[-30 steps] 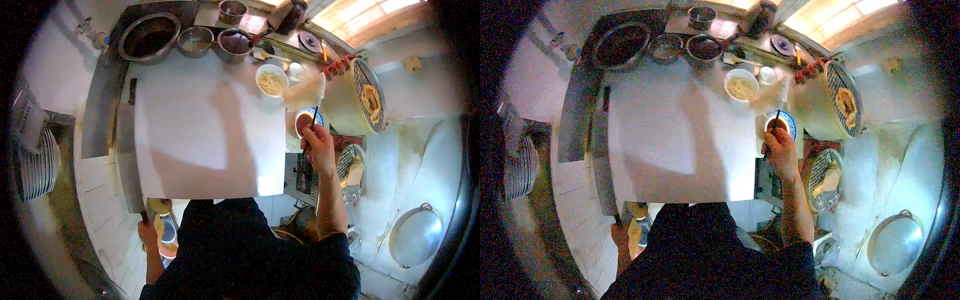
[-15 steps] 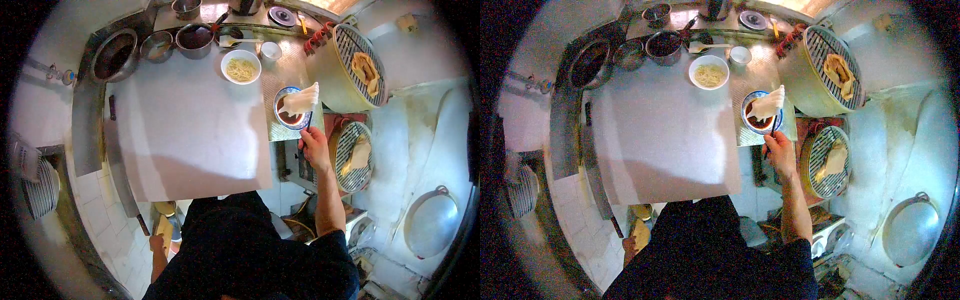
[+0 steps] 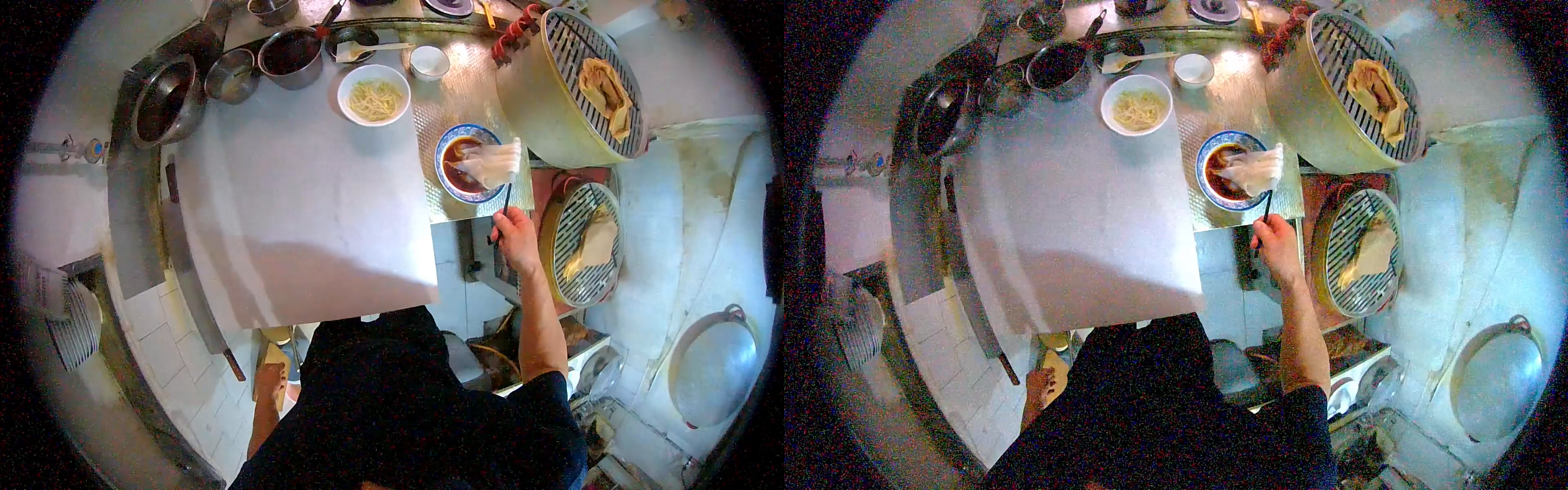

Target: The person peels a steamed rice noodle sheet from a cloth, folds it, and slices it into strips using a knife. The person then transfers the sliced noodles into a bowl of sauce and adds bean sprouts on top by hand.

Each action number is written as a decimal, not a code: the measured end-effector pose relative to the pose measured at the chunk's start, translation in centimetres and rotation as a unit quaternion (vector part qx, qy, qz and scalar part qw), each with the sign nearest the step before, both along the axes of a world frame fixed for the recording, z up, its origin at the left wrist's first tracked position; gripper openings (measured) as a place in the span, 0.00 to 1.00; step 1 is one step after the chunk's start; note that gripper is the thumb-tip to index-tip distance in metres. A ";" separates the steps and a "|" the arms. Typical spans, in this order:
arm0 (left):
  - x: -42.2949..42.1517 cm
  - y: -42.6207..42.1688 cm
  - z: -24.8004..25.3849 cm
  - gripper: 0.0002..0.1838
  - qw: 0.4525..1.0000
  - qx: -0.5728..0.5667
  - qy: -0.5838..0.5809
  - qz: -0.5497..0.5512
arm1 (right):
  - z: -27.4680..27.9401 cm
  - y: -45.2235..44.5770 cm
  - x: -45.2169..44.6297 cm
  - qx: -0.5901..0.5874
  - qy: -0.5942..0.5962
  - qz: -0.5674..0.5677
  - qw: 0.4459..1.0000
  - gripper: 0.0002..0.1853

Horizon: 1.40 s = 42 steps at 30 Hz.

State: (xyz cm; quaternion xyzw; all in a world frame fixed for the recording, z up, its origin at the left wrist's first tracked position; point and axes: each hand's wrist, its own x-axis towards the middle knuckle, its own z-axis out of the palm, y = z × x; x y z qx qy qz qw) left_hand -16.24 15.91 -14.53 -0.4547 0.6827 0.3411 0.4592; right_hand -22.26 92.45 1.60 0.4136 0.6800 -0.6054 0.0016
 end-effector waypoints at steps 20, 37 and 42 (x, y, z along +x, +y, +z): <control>-23.7 53.6 12.0 0.13 0.682 0.219 0.484 -0.503 | -4.8 -3.9 -4.7 0.026 -0.069 0.057 0.996 0.11; -25.2 68.6 8.5 0.16 0.731 0.079 0.427 -0.526 | -3.8 -4.8 -2.0 -0.062 -0.079 0.108 0.989 0.13; -25.6 68.2 8.4 0.16 0.681 0.052 0.431 -0.590 | -2.4 -6.2 6.4 -0.095 -0.072 0.106 0.987 0.14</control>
